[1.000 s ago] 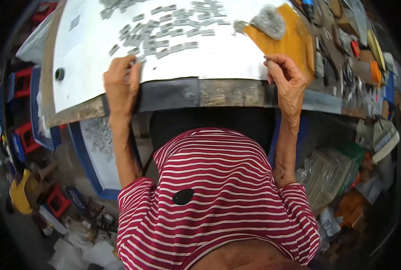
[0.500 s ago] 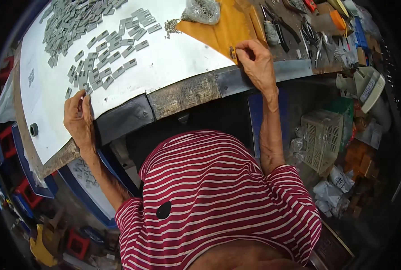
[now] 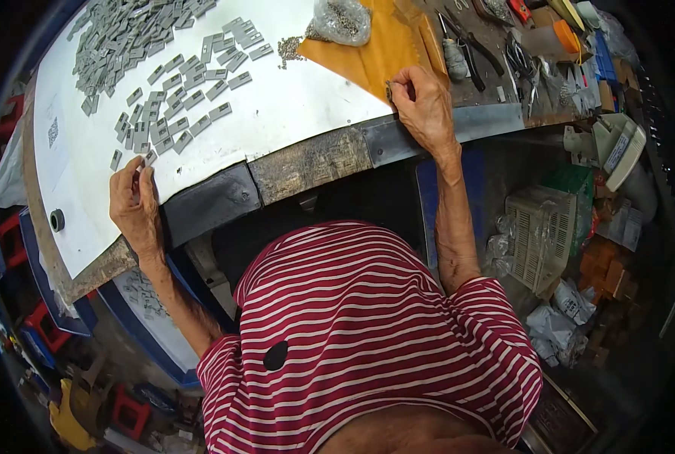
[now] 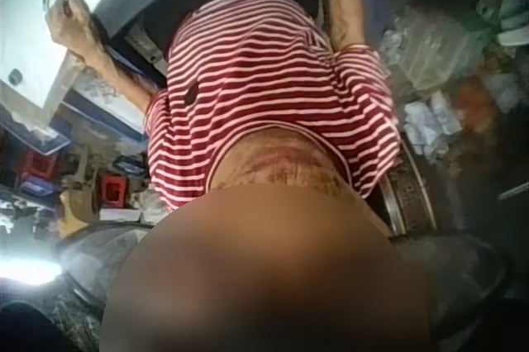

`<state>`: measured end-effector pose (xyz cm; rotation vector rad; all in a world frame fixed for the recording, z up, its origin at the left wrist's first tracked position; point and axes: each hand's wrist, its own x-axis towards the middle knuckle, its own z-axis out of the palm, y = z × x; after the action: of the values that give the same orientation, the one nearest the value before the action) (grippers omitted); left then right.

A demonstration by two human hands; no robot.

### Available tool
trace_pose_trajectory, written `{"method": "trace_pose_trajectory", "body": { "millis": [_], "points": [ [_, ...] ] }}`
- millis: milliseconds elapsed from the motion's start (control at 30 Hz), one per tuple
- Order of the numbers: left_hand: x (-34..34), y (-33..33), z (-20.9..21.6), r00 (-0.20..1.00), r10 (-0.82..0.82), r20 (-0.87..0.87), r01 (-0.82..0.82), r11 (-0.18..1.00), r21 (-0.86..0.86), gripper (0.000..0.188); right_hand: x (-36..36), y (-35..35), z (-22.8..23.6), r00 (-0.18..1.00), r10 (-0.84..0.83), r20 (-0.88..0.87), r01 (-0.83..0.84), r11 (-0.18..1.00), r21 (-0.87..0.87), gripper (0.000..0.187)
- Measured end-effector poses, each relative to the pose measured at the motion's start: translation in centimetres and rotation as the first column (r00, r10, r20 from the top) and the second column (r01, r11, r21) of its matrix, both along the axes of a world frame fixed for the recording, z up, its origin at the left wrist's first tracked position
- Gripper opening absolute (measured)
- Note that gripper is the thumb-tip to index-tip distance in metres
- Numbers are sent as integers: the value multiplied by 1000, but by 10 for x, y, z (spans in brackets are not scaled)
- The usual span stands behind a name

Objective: The person is manually assembling small metal components by inserting tiny pins or hooks into holes on flat metal plates at a workbench.

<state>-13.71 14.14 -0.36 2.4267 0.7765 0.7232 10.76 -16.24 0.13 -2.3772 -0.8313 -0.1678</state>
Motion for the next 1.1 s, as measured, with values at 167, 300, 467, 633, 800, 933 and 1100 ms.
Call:
{"method": "trace_pose_trajectory", "body": {
  "millis": [167, 300, 467, 633, 800, 933, 1100],
  "points": [
    [-2, -3, -1, 999, 6, 38, -4, 999, -39, 16, 3, -1, -1, 999, -11, -51, 10, 1000, -9, 12],
    [-5, -5, 3, 999, 31, 30, -30, 999, -21, 16, 2, -2, 0, 998, 15, -65, -14, 1000, 14, 13],
    [-9, -6, 2, 996, 57, 64, -58, 998, 8, 16, 0, -2, 1, 998, 33, -57, -32, 999, 19, 13],
    [-7, -14, 15, 990, 69, 123, -87, 985, 146, 16, -1, 0, 7, 973, -1, -229, 3, 1000, 8, 11],
    [3, -31, 27, 975, 56, 214, -84, 989, 125, 17, 1, -1, 2, 998, 51, -48, -51, 999, 3, 10],
    [26, -57, 39, 951, -88, 297, 89, 996, 9, 17, -1, -2, 4, 999, 15, -49, -14, 1000, 26, 8],
    [70, -99, 48, 873, -315, 373, 423, 870, -254, 16, -12, 4, 18, 973, 45, -225, 0, 981, 196, 7]
  ]
}}
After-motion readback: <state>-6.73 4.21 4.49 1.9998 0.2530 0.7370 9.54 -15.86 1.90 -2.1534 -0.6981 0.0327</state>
